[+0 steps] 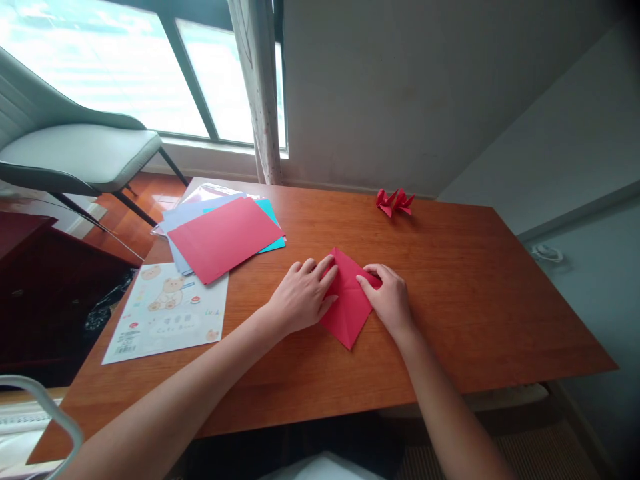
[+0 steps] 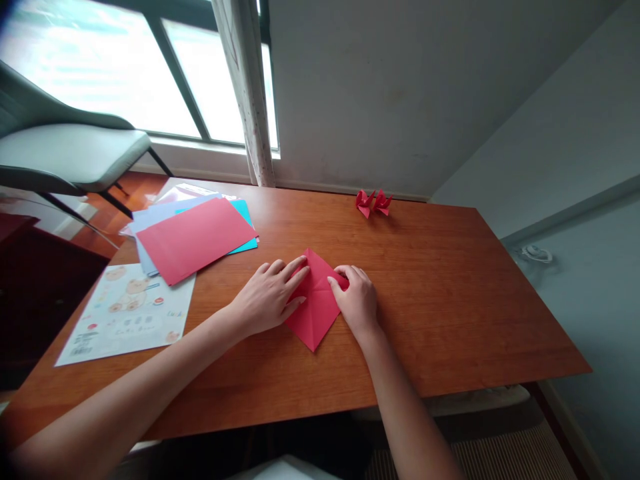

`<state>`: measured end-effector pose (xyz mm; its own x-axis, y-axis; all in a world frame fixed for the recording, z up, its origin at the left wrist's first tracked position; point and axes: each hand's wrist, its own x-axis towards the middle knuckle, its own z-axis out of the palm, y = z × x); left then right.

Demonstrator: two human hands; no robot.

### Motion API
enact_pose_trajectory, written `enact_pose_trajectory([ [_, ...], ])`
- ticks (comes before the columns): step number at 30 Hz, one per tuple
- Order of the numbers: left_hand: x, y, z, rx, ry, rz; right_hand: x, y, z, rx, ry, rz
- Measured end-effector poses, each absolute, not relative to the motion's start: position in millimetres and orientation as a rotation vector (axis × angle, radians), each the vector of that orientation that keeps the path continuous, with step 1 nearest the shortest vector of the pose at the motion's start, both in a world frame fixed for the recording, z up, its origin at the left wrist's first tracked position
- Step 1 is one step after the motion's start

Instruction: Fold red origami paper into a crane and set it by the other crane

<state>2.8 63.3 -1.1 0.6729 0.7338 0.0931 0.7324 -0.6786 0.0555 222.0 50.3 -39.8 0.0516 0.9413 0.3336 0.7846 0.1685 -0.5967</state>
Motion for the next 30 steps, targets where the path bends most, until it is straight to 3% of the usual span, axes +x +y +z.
enact_pose_trajectory([
  [30,6,88,-10,2.920,1.200,0.178,212,20,-39,-1.313,-2.191,0.101],
])
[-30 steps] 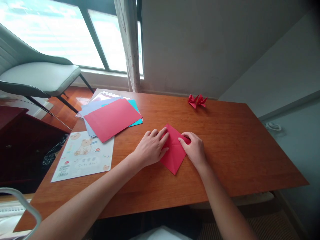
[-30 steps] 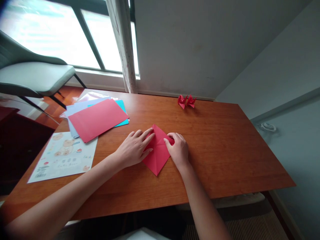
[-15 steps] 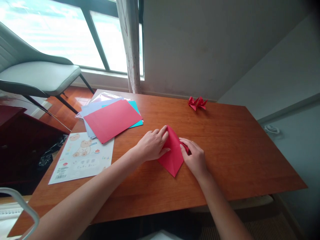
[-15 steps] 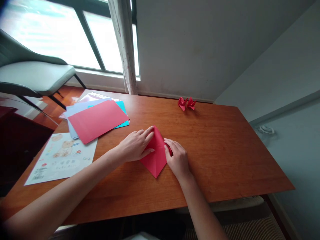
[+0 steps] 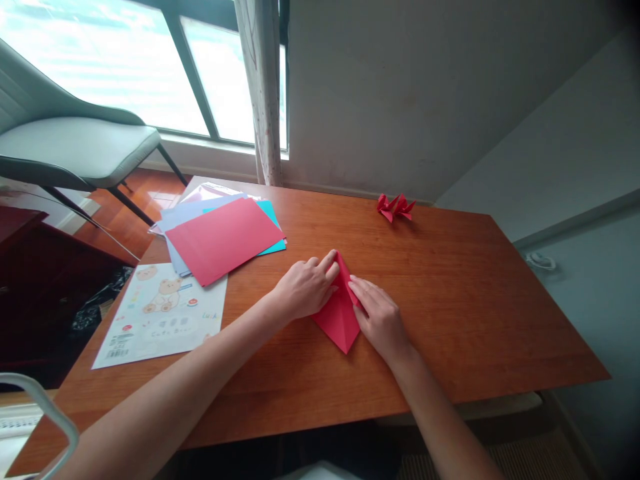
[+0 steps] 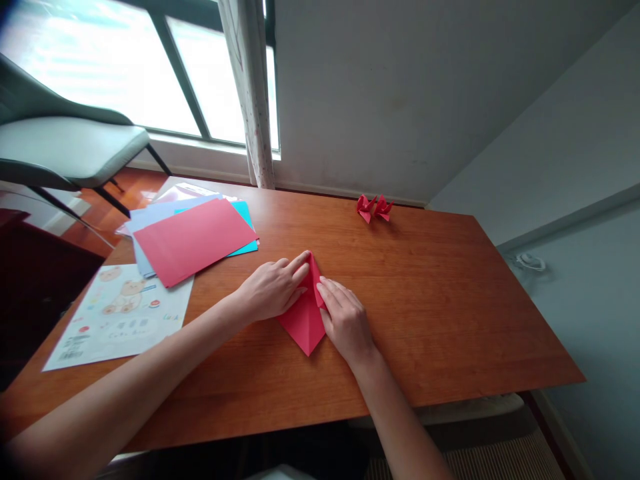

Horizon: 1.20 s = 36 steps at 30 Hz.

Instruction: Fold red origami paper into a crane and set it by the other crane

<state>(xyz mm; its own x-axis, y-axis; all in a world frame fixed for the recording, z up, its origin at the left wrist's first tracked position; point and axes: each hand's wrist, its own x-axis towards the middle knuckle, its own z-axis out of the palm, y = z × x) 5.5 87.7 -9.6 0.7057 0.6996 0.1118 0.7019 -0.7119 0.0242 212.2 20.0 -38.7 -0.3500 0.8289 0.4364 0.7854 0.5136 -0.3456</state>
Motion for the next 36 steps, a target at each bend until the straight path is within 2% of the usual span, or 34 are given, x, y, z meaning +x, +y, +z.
enact_pose_trajectory([
  [20,2.7,91.3,-8.6,-2.900,-1.175,-0.210,209.3,12.5,-36.1,-1.289,-2.287,0.014],
  [36,2.5,90.6,-9.2,-2.889,-1.175,-0.228,209.5,12.2,-37.5,-1.294,-2.295,0.081],
])
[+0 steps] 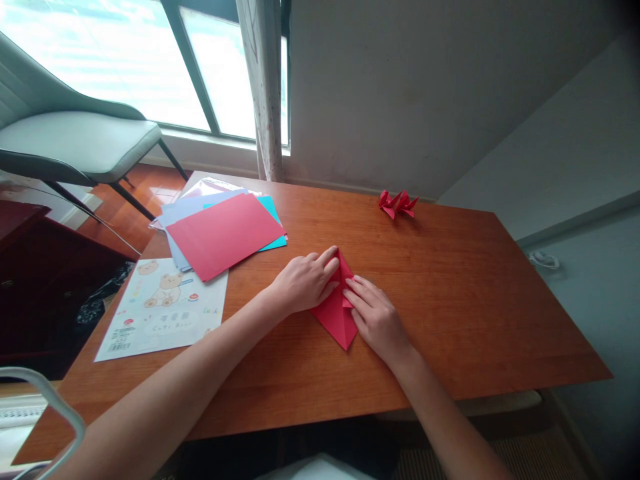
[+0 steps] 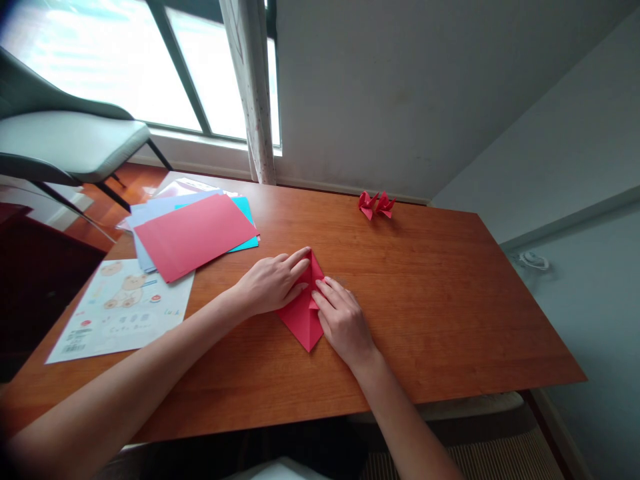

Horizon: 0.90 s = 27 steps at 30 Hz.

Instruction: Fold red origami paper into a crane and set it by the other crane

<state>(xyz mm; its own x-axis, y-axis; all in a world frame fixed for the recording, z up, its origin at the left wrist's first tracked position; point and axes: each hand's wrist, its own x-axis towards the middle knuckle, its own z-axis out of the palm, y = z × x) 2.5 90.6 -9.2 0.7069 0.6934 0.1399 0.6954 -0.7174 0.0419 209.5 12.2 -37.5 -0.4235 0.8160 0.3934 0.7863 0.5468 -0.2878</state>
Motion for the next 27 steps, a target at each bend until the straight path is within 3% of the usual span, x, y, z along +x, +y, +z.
enact_pose_trajectory([
  [14,4,85,-6,-2.872,-1.240,-0.220,214,19,-33,-1.440,-1.866,0.248],
  [20,-8,54,-3,-2.924,-0.970,-0.095,214,22,-28,-1.620,-1.700,0.301],
  [27,-14,40,-8,-2.943,-0.984,-0.105,217,22,-28,-1.627,-1.608,0.373],
])
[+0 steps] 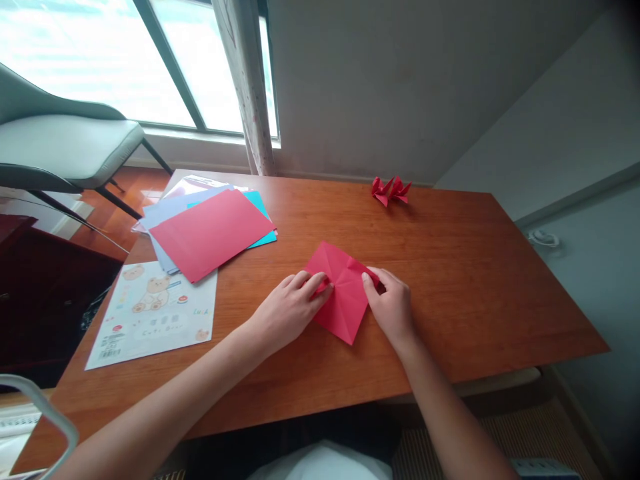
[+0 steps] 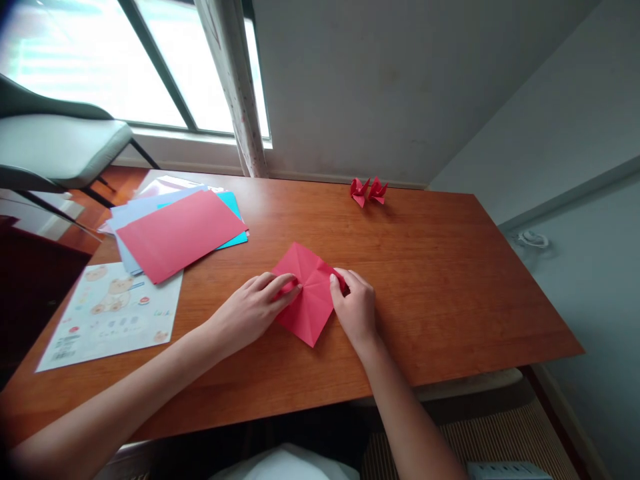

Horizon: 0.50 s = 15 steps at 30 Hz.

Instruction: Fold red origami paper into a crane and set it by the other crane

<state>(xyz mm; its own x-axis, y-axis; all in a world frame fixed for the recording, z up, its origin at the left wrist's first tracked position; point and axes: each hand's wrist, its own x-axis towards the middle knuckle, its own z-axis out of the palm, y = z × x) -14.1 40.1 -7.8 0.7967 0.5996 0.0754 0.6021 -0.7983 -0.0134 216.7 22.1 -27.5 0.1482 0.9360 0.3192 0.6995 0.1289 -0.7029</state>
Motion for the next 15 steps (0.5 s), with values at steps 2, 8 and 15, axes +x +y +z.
enact_pose_trajectory([
  [2,-12.5,39.6,-7.8,-2.931,-0.984,-0.089,218.1,22.0,-27.3,-1.626,-1.530,0.446],
  [8,-11.6,38.4,-6.5,-2.948,-1.017,-0.066,217.0,24.2,-22.3,-1.547,-1.363,0.793],
  [15,-8.5,38.7,-8.0,-2.953,-1.063,-0.073,215.2,24.7,-21.8,-1.581,-1.411,0.799],
])
